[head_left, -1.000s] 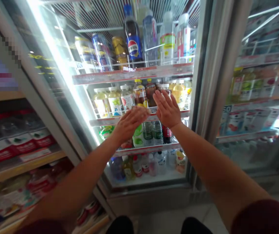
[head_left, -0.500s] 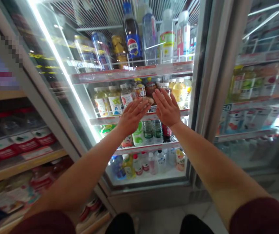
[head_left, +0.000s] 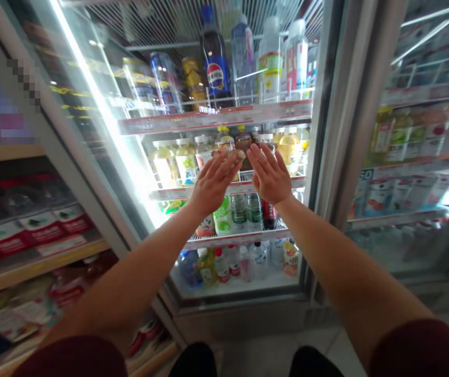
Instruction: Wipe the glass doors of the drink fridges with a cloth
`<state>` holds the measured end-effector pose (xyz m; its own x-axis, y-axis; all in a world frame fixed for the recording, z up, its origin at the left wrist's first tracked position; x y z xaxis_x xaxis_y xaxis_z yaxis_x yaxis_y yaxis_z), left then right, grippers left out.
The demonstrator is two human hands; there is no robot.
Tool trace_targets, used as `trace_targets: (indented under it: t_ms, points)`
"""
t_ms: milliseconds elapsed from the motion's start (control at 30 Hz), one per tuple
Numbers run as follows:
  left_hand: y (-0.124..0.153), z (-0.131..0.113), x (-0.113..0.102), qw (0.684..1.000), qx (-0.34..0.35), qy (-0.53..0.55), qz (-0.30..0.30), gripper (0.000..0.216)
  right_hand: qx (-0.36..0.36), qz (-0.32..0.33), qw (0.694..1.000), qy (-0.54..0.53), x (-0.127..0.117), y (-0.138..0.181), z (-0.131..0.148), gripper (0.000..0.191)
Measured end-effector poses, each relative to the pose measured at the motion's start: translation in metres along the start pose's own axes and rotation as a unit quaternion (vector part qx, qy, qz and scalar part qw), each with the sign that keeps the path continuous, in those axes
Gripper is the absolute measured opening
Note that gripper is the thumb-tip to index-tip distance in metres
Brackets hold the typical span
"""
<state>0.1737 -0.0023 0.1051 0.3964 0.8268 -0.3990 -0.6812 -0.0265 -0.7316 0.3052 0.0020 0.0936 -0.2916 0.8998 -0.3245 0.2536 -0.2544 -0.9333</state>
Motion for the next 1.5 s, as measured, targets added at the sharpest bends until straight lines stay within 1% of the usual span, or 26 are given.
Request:
trace_targets:
  t_ms: [67, 200, 267, 300, 367, 467, 500, 533, 600, 700, 767, 833, 900, 933, 1000, 1033, 1067, 1100, 1133, 1200, 1267, 1333, 1367, 1433, 1467, 1500]
  points:
    - [0.000, 0.019, -0.008, 1.000, -0.012, 0.005, -0.001, 0.061, 0.003, 0.003, 1.000, -0.001, 0.000, 0.000, 0.000, 0.066]
    - [-0.021, 0.092, -0.038, 0.991, -0.108, -0.004, -0.075, 0.060, 0.007, 0.003, 1.000, -0.003, -0.002, 0.000, 0.000, 0.065]
    - [-0.017, 0.096, -0.038, 0.987, -0.129, -0.007, -0.094, 0.063, 0.007, 0.003, 1.000, -0.004, -0.001, 0.000, 0.000, 0.066]
    - [-0.010, 0.085, -0.034, 0.987, -0.125, -0.012, -0.096, 0.066, 0.007, 0.002, 1.000, -0.005, -0.001, 0.000, -0.001, 0.067]
    - [0.015, 0.043, -0.020, 0.993, -0.082, -0.026, -0.087, 0.071, 0.005, 0.001, 1.000, -0.005, 0.001, 0.001, -0.001, 0.068]
    - [0.056, -0.036, 0.012, 0.996, 0.091, -0.011, 0.007, 0.076, 0.003, -0.003, 1.000, 0.001, 0.002, 0.001, -0.002, 0.068]
    - [0.065, -0.050, 0.018, 0.990, 0.133, -0.003, 0.037, 0.076, 0.001, -0.005, 1.000, 0.003, 0.002, 0.002, -0.002, 0.067]
    - [0.068, -0.051, 0.018, 0.987, 0.152, 0.001, 0.054, 0.075, -0.001, -0.008, 1.000, 0.005, 0.002, 0.002, -0.001, 0.067]
    - [0.055, -0.020, 0.004, 0.993, 0.111, -0.006, 0.040, 0.072, -0.006, -0.015, 1.000, 0.012, 0.000, 0.002, -0.001, 0.065]
    - [0.018, 0.060, -0.034, 0.997, -0.040, -0.034, -0.049, 0.069, -0.008, -0.029, 0.999, 0.030, -0.003, 0.002, 0.001, 0.063]
    - [0.010, 0.087, -0.047, 0.989, -0.103, -0.043, -0.098, 0.069, -0.007, -0.029, 0.999, 0.033, -0.004, 0.002, 0.001, 0.063]
    - [0.023, 0.074, -0.044, 0.985, -0.113, -0.044, -0.122, 0.069, -0.004, -0.020, 1.000, 0.024, -0.003, 0.001, 0.001, 0.065]
    - [0.055, 0.030, -0.023, 0.990, -0.082, -0.039, -0.108, 0.072, 0.002, -0.010, 1.000, 0.010, -0.001, 0.001, 0.000, 0.067]
    - [0.073, 0.001, -0.007, 0.995, -0.044, -0.036, -0.077, 0.072, 0.003, -0.006, 1.000, 0.006, 0.000, 0.001, -0.001, 0.068]
    - [0.110, -0.064, 0.031, 0.994, 0.102, -0.001, 0.035, 0.069, 0.002, -0.008, 1.000, 0.003, 0.001, 0.001, -0.002, 0.068]
    - [0.125, -0.086, 0.041, 0.983, 0.167, 0.018, 0.073, 0.063, -0.001, -0.013, 1.000, 0.004, 0.000, 0.001, -0.002, 0.067]
    - [0.133, -0.098, 0.046, 0.972, 0.210, 0.032, 0.100, 0.058, -0.003, -0.017, 1.000, 0.006, 0.000, 0.002, -0.002, 0.067]
    - [0.131, -0.096, 0.045, 0.968, 0.223, 0.037, 0.110, 0.054, -0.004, -0.021, 1.000, 0.007, 0.000, 0.002, -0.002, 0.066]
    - [0.120, -0.083, 0.039, 0.972, 0.206, 0.033, 0.104, 0.052, -0.003, -0.022, 1.000, 0.007, 0.000, 0.002, -0.002, 0.065]
    - [0.081, -0.032, 0.016, 0.993, 0.101, -0.001, 0.062, 0.052, 0.002, -0.021, 1.000, 0.003, 0.000, 0.002, -0.003, 0.064]
    - [0.049, 0.019, -0.009, 0.999, -0.020, -0.043, -0.002, 0.051, 0.007, -0.020, 1.000, -0.005, 0.000, 0.002, -0.004, 0.065]
    - [0.041, 0.040, -0.020, 0.992, -0.095, -0.068, -0.042, 0.051, 0.011, -0.019, 1.000, -0.013, 0.001, 0.003, -0.004, 0.066]
    - [0.047, 0.037, -0.019, 0.990, -0.112, -0.074, -0.052, 0.051, 0.011, -0.018, 1.000, -0.016, 0.001, 0.003, -0.005, 0.066]
    - [0.071, 0.007, -0.005, 0.993, -0.090, -0.071, -0.040, 0.055, 0.008, -0.017, 1.000, -0.015, 0.002, 0.003, -0.005, 0.067]
    - [0.086, -0.014, 0.005, 0.996, -0.056, -0.064, -0.025, 0.057, 0.005, -0.018, 1.000, -0.012, 0.002, 0.003, -0.004, 0.066]
    - [0.101, -0.039, 0.019, 0.999, 0.006, -0.047, 0.015, 0.059, 0.002, -0.018, 1.000, -0.009, 0.002, 0.003, -0.004, 0.066]
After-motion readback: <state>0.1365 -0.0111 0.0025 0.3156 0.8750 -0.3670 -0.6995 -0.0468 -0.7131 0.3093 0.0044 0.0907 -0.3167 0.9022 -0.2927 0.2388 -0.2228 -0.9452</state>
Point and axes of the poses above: each hand's wrist, its own y-axis away from the middle knuckle, its own x-axis out of the palm, z = x × y, the point moved 10 cm from there along -y, towards the middle knuckle, and after that the axes turned 3 degrees about x, right-handed, at the moved point
